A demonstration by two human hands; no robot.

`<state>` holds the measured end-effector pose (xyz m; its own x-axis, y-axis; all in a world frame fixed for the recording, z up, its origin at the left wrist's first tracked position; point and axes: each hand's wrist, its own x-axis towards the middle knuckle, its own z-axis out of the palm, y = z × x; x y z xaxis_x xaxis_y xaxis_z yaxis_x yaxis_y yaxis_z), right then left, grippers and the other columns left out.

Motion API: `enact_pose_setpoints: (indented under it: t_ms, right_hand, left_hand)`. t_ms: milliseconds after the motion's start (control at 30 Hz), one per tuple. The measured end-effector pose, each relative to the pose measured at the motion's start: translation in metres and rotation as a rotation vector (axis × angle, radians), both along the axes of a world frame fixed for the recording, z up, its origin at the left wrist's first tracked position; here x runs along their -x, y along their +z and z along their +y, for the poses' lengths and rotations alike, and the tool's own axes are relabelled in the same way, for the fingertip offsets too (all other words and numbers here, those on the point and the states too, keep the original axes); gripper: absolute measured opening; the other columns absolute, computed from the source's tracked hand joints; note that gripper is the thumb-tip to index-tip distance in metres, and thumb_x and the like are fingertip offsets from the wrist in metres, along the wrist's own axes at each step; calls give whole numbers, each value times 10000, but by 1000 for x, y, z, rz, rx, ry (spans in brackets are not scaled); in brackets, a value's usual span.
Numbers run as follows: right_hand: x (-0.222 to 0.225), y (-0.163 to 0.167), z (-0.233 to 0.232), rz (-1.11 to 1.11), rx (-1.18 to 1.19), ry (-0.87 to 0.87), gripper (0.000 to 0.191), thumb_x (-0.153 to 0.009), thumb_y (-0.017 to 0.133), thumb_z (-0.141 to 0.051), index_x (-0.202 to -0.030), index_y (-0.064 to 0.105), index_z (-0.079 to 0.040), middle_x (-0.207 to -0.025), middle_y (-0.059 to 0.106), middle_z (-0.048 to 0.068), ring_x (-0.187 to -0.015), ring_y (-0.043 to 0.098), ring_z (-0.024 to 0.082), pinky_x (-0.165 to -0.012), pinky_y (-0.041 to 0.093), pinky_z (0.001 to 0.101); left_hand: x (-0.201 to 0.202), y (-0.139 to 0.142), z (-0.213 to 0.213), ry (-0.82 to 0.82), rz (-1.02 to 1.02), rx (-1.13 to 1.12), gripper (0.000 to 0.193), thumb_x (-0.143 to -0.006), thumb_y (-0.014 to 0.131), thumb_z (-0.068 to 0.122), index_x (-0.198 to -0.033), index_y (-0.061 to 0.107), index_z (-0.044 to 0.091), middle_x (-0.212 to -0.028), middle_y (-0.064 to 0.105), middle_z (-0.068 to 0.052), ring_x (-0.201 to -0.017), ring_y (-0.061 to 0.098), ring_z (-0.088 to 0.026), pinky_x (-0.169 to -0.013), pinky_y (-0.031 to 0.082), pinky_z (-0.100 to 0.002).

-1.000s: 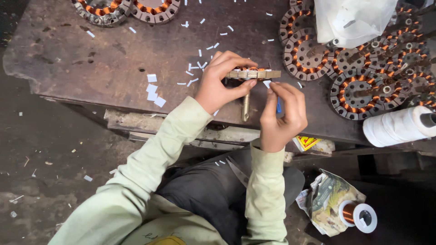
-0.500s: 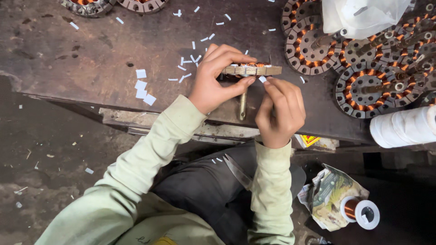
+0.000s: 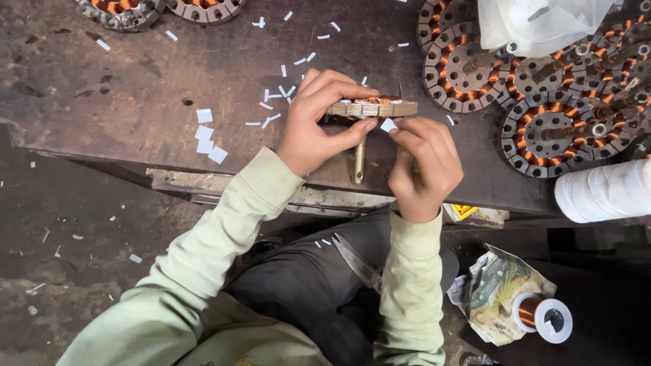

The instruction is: The person inserts small white rectangular pieces into slots on circular metal components with copper windings, using a blue-handled screwdriver to press them in. The person handles multiple components, placing some aside and continuing the insertion process.

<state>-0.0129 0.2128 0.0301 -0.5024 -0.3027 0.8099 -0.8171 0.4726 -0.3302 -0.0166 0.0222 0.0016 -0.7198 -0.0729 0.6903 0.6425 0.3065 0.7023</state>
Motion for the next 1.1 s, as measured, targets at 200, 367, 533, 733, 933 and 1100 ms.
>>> enact_pose_setpoints:
  t_ms: [200, 367, 533, 733, 933, 1100]
  right_hand:
    - [6, -3, 3, -204, 191, 117, 167, -941, 708, 174, -1010, 658, 30, -1048, 711, 143, -954, 702, 252, -880, 552, 305]
    - [7, 1, 3, -207, 172, 131, 203, -901, 679, 194, -1016, 670, 27, -1046, 705, 142, -955, 695, 254, -864, 548, 311]
    - [-3, 12, -5, 17, -98, -45, 309, -785, 649, 189, -1042, 690, 22, -1060, 685, 142, -1008, 688, 313, -860, 552, 362]
    - [-12, 23, -13, 113, -247, -123, 310, -804, 678, 163, -1079, 696, 22, -1064, 650, 137, -945, 651, 314, -816, 541, 404]
    - [-13, 27, -19, 202, -390, -127, 271, -834, 716, 92, -1094, 666, 39, -1123, 623, 162, -956, 631, 332, -785, 530, 420]
    - [-17, 18, -27, 220, -440, -186, 241, -859, 728, 82, -1087, 666, 33, -1124, 627, 167, -927, 616, 325, -749, 517, 421]
  left_hand:
    - [3, 1, 1, -1, 10, -8, 338, -847, 870, 131, -1159, 745, 103, -1111, 686, -32, -1046, 569, -201, -954, 455, -323]
    - [3, 0, 1, 2, 20, -6, 333, -846, 865, 113, -1155, 741, 98, -1119, 690, -32, -1058, 577, -201, -963, 452, -323]
    - [2, 1, 1, -9, 19, -20, 333, -859, 863, 109, -1168, 738, 101, -1125, 683, -32, -1064, 570, -205, -964, 463, -320]
    - [0, 2, -2, -24, 25, -14, 341, -871, 869, 119, -1185, 739, 97, -1131, 682, -40, -1060, 567, -210, -954, 463, -326]
    - [0, 2, -6, -34, 25, -20, 335, -879, 868, 134, -1186, 738, 97, -1138, 685, -45, -1063, 563, -217, -952, 473, -326]
    - [0, -1, -10, -9, 48, 33, 336, -900, 863, 162, -1202, 731, 99, -1146, 684, -49, -1081, 557, -236, -974, 469, -345]
